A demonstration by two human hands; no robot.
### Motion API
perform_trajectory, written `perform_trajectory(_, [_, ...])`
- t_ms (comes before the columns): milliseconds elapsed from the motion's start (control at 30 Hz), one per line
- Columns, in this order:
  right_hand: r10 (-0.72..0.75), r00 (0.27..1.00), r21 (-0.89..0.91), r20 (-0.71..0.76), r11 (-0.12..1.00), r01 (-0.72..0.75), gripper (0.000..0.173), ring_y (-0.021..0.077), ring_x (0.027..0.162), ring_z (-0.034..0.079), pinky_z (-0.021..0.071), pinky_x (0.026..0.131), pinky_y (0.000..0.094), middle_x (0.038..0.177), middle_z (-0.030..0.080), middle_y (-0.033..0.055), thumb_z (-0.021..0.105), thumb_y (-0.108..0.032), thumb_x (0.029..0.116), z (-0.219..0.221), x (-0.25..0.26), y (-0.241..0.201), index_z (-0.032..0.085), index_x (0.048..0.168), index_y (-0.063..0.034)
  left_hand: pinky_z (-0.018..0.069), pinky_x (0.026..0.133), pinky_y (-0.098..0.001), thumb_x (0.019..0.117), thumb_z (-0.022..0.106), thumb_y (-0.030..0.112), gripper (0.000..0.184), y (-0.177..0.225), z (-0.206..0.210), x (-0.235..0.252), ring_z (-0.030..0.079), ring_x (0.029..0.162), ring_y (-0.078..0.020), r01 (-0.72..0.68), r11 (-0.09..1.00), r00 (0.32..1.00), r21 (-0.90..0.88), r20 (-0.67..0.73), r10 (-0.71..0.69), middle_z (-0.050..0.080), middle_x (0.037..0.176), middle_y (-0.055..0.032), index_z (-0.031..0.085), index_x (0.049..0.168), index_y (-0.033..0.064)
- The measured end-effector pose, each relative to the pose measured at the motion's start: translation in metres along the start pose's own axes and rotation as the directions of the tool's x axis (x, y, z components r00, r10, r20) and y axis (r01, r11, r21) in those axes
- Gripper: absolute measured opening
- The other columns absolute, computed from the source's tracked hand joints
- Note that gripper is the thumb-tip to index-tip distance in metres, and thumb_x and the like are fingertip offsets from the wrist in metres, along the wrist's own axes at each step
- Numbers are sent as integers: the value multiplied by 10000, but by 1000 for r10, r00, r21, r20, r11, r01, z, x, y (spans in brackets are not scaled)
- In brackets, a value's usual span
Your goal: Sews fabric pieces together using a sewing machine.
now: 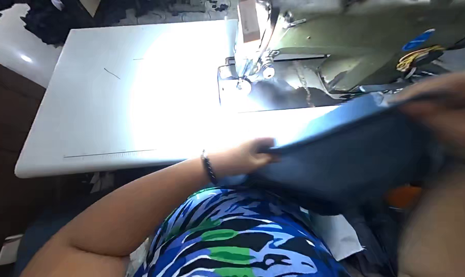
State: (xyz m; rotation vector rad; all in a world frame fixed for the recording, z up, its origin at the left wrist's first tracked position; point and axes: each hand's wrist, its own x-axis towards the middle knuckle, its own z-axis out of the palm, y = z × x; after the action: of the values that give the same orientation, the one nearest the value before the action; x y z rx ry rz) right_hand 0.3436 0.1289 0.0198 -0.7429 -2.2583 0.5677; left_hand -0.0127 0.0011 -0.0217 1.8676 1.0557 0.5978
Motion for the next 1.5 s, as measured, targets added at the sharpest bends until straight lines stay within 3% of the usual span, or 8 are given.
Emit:
perform_trajectory(100, [111,982,-59,153,993,-103,195,12,722,583,507,676,227,772,635,2,653,-215,936,95,15,-10,679,842,-46,536,747,-314,993,669,297,291,-44,-7,-16,632,780,-95,304,949,944,85,106,-312,691,908,-52,692,1134,43])
perform_trajectory(267, [90,982,-17,168,996,-89,171,-17,661,557,462,621,193,747,645,-37,657,-234,936,125,43,-49,707,850,-95,592,809,-430,1078,474,365,400,-16,-4,-12,712,932,-169,134,943,959,306,-279,-46,732,1146,-40,635,1366,139])
perform_trajectory(433, [30,982,-32,189,999,-25,120,-36,646,572,460,587,167,732,656,-62,653,-209,926,108,56,-72,724,874,-127,482,584,-207,1070,514,219,264,-17,11,28,546,614,-27,-184,969,857,164,-456,240,597,715,17,682,963,45])
perform_trajectory(667, [59,988,20,140,998,-63,115,-26,631,568,473,558,161,726,636,-56,658,-175,943,88,37,-65,696,864,-100,493,621,-191,1085,477,263,313,-23,22,52,584,649,-45,-325,846,749,422,-431,503,630,733,-15,687,1010,43])
perform_trajectory(800, [30,996,-44,88,999,-26,136,-53,644,569,480,583,125,737,645,-67,647,-182,959,60,28,-63,707,887,-83,480,618,-160,1047,556,399,405,-40,18,38,561,643,-1,-279,914,830,293,-405,383,633,718,-9,714,936,42])
perform_trajectory(967, [56,998,-2,0,998,-56,125,-72,649,557,470,589,92,739,636,-69,674,-169,952,52,15,-48,692,881,-67,524,703,-96,947,701,188,108,-58,14,11,620,740,108,-126,976,879,-179,-476,26,706,805,124,752,940,93])
perform_trajectory(1100, [75,996,19,-41,997,-74,109,-54,715,596,502,660,110,795,671,-39,681,-143,943,64,10,-40,706,898,-47,555,813,-139,985,606,143,166,-66,10,-1,669,859,62,-37,969,903,-246,-424,-73,738,917,90,755,1018,78])
perform_trajectory(1500, [156,980,79,-126,986,-147,37,-71,770,631,534,715,109,844,709,-56,721,-91,902,77,3,-26,733,909,-56,528,667,-144,907,739,165,57,-71,13,-11,633,701,53,132,948,809,-288,-521,-271,705,768,105,742,873,118])
